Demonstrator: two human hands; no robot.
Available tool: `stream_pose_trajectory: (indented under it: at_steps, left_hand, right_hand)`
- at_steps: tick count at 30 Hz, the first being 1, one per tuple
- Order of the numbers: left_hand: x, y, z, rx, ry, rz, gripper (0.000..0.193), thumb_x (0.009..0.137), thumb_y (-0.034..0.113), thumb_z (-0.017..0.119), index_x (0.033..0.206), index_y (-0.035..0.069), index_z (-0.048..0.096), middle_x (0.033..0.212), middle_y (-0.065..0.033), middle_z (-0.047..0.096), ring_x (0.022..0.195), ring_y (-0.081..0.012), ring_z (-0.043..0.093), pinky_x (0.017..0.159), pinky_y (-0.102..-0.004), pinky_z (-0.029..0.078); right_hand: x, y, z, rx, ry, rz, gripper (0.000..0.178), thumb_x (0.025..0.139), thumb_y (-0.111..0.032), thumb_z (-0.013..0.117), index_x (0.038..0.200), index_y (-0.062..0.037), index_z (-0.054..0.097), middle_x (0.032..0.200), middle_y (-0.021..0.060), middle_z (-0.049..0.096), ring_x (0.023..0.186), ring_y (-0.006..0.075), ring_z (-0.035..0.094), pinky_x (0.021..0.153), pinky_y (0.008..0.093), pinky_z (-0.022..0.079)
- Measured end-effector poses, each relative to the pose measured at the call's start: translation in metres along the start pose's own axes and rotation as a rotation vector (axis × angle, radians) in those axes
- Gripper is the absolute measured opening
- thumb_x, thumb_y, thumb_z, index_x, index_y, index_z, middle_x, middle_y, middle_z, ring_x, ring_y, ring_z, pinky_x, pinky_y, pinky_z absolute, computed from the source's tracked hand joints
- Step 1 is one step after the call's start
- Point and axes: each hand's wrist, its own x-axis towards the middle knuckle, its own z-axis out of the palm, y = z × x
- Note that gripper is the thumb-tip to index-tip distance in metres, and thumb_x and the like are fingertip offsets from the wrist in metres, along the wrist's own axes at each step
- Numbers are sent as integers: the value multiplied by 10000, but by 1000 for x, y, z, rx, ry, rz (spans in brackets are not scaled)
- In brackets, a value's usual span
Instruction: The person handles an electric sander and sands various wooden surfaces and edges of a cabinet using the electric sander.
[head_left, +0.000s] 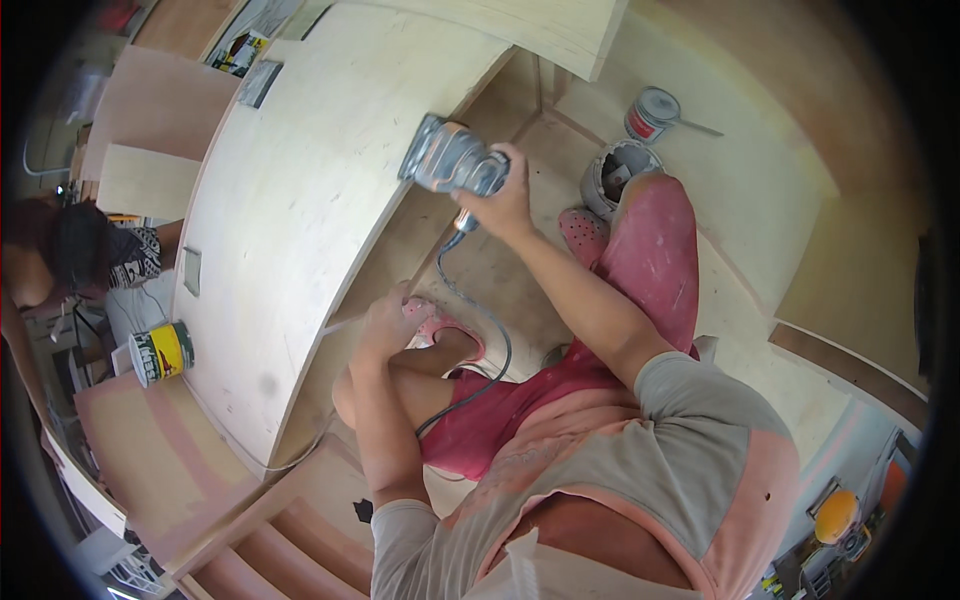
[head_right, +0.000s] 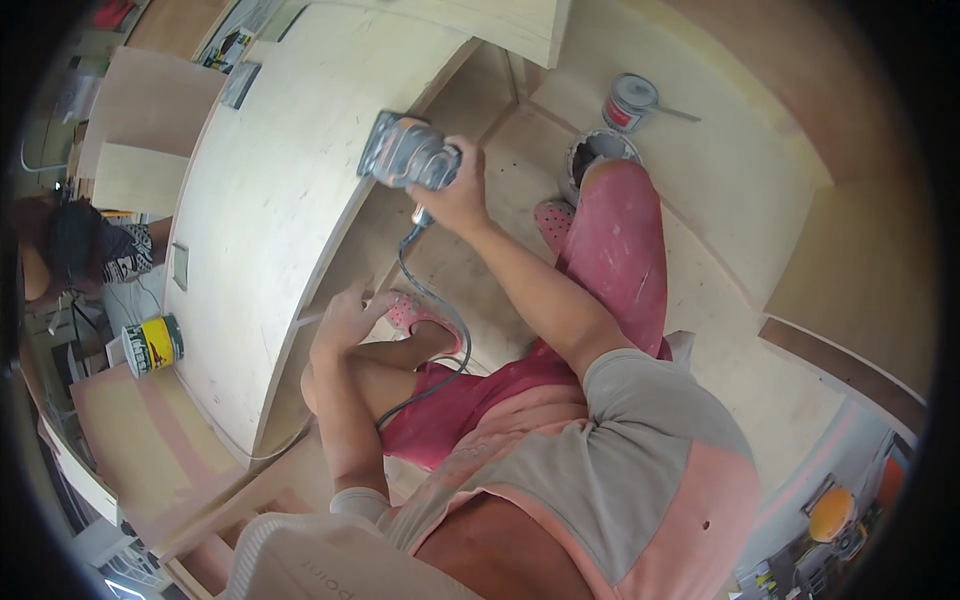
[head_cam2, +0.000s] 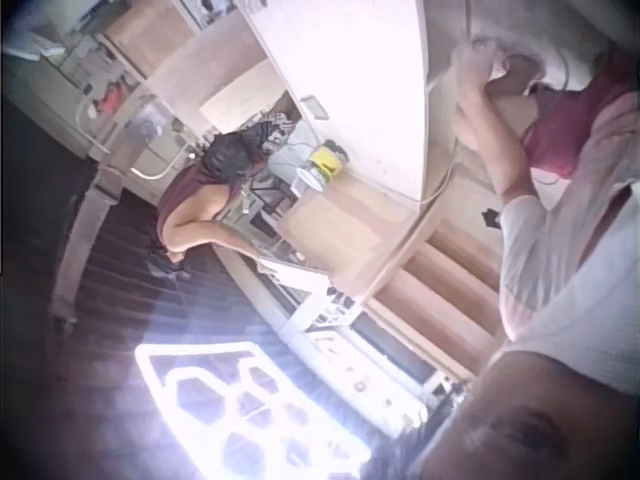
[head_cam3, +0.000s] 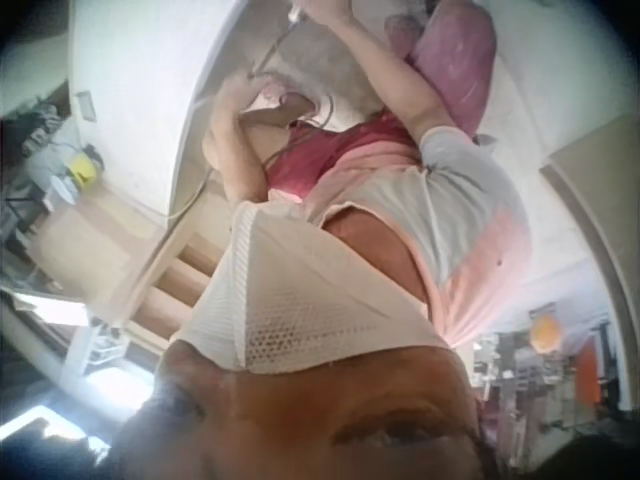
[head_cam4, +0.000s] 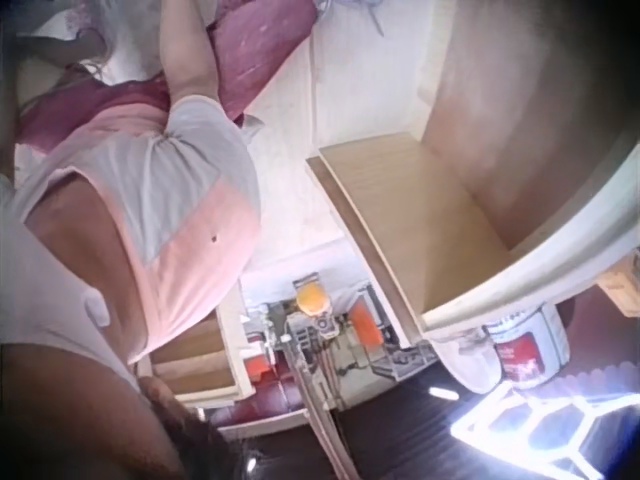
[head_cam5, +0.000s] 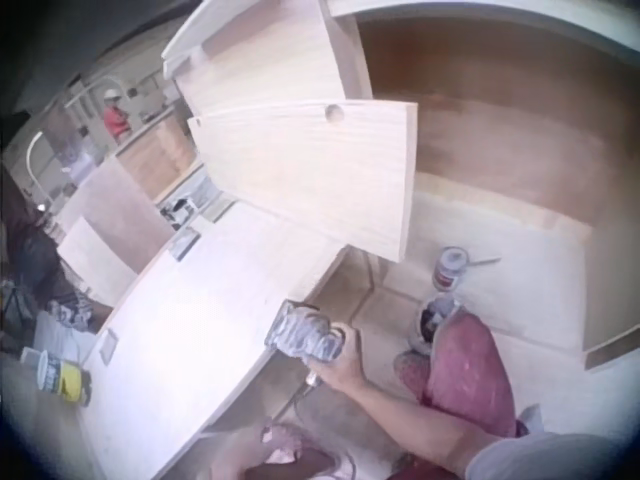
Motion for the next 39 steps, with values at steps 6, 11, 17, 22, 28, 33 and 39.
stream_pose_trajectory:
  at_steps: [6,11,17,22,28,33,39]
  left_hand:
    - [31,22,11,-27,-33,98,672,771,390,678,1250,-42,488,1013,-242,638,951,-339,635,818,-376,492]
    - [34,27,15,-46,-124,19,621,764,325,664,1237,-36,489,956,-195,662,897,-321,647,806,-376,501]
    - [34,12,19,3,-108,23,631,749,316,665,1233,-49,489,944,-197,661,908,-331,637,807,-369,498]
    - [41,12,16,13,-139,28,650,748,342,654,1237,-52,488,993,-225,644,942,-337,629,828,-369,490]
    - [44,18,26,-1,-134,90,669,749,363,653,1239,-60,484,1013,-242,634,949,-337,629,842,-378,486]
    - [48,13,20,-23,-174,50,659,750,360,665,1238,-47,494,978,-212,658,923,-319,646,820,-371,499]
    - [56,12,21,23,-142,80,634,747,365,665,1209,-44,520,956,-214,658,915,-323,646,806,-376,497]
  right_hand:
    - [34,12,-9,73,64,89,796,547,-155,809,1222,-43,403,1113,149,497,1014,265,510,873,359,435]
    - [85,21,-23,323,125,327,807,535,-150,800,1221,-22,396,1132,178,485,1050,282,504,908,371,418]
    - [67,24,-16,309,128,327,792,537,-165,806,1197,-5,398,1127,177,480,1054,285,497,911,364,416]
    - [65,20,-11,208,97,276,796,532,-158,808,1195,-6,394,1128,173,471,1036,306,500,906,371,419]
    - [67,24,-16,464,162,424,794,539,-156,813,1195,-11,390,1125,175,473,1031,302,501,904,376,418]
    - [26,14,0,132,44,174,783,543,-169,812,1188,-31,391,1123,168,449,1046,304,473,899,400,412]
    - [6,13,3,107,-38,-104,775,554,-161,798,1205,-42,394,1103,152,429,1024,309,464,903,409,395]
